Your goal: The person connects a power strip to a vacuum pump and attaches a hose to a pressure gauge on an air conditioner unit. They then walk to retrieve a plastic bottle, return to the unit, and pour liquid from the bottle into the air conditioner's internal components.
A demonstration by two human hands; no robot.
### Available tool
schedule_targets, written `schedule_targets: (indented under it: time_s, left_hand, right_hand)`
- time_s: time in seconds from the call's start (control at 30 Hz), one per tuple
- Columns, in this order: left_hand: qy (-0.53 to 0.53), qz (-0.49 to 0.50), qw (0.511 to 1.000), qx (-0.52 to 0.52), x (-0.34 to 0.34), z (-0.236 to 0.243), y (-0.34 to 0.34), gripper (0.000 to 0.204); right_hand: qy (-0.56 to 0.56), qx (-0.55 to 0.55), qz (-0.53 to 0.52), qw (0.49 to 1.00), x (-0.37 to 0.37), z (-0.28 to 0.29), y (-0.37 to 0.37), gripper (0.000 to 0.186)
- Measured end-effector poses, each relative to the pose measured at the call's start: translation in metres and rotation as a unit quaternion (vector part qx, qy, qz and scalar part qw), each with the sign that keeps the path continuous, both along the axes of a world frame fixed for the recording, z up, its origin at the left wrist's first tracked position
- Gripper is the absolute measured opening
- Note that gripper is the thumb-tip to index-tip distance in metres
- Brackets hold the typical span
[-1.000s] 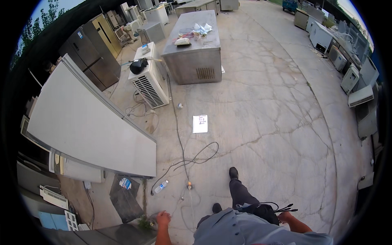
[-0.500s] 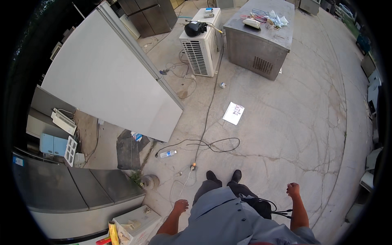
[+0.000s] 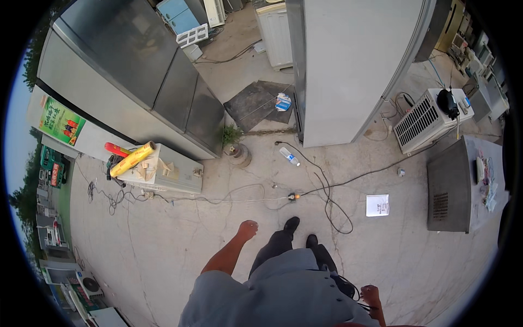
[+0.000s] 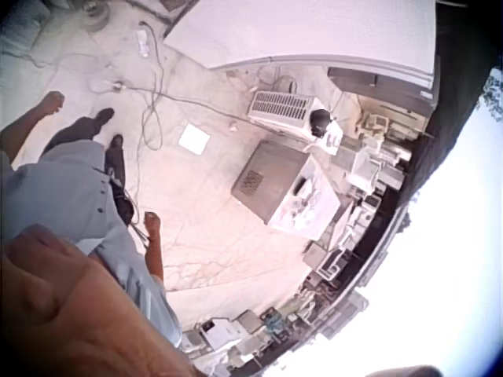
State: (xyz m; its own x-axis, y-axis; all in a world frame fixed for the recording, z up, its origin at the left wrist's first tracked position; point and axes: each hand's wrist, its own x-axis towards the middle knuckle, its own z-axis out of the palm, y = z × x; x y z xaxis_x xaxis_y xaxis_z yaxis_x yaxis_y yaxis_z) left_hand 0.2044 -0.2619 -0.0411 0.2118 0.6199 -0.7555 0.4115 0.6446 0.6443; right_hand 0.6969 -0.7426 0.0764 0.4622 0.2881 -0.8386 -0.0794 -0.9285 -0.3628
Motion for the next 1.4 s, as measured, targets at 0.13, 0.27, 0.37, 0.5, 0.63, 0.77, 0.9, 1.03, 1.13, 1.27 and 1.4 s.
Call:
schedule_targets:
  time_s: [0.13, 0.27, 0.37, 0.5, 0.63, 0.77, 0.9, 1.03, 1.13, 1.27, 1.4]
  left_hand:
    - [-0.005, 0.225, 0.974, 0.012, -0.008, 0.071, -0.059, 0.024]
    - [0.041, 0.335, 0.941, -0.009, -0.074, 0.092, -0.207, 0.027]
    - [0.041, 0.450, 0.889, -0.068, -0.110, 0.070, -0.349, 0.021]
    - [0.165, 0.557, 0.787, -0.205, -0.109, 0.039, -0.517, 0.011]
    - [0.018, 0.696, 0.610, -0.377, -0.065, 0.030, -0.592, 0.025]
    - [-0.157, 0.679, 0.673, -0.248, -0.050, -0.040, -0.641, 0.022]
    - [-0.139, 0.796, 0.573, -0.135, -0.138, -0.069, -0.633, 0.015]
    - [-0.005, 0.821, 0.564, -0.087, -0.278, 0.051, -0.565, 0.028]
    - [0.017, 0.838, 0.542, -0.053, -0.353, 0.074, -0.558, 0.030]
    - [0.016, 0.830, 0.552, -0.076, -0.425, 0.047, -0.557, 0.032]
    - [-0.017, 0.843, 0.509, -0.174, -0.432, 0.005, -0.582, 0.025]
  right_hand:
    - [0.051, 0.049, 0.014, 0.997, 0.068, -0.059, 0.064, 0.021]
    - [0.039, -0.163, 0.104, 0.980, 0.148, -0.099, 0.155, 0.020]
    - [-0.045, -0.044, -0.008, 0.998, 0.159, -0.105, 0.250, 0.020]
    - [-0.023, 0.107, 0.134, 0.985, 0.089, -0.064, 0.385, 0.015]
    - [-0.030, 0.183, 0.342, 0.921, -0.006, -0.028, 0.470, 0.015]
    - [-0.009, 0.187, 0.447, 0.875, -0.166, 0.007, 0.498, 0.017]
    - [0.002, 0.031, 0.624, 0.781, -0.281, -0.011, 0.488, 0.018]
    - [0.059, 0.139, 0.815, 0.559, -0.358, -0.035, 0.499, 0.023]
    - [-0.049, 0.231, 0.960, 0.153, -0.413, -0.058, 0.501, 0.023]
    - [-0.033, -0.020, 0.790, 0.612, -0.477, -0.071, 0.491, 0.038]
    - [-0.030, -0.141, 0.756, 0.638, -0.620, -0.068, 0.509, 0.032]
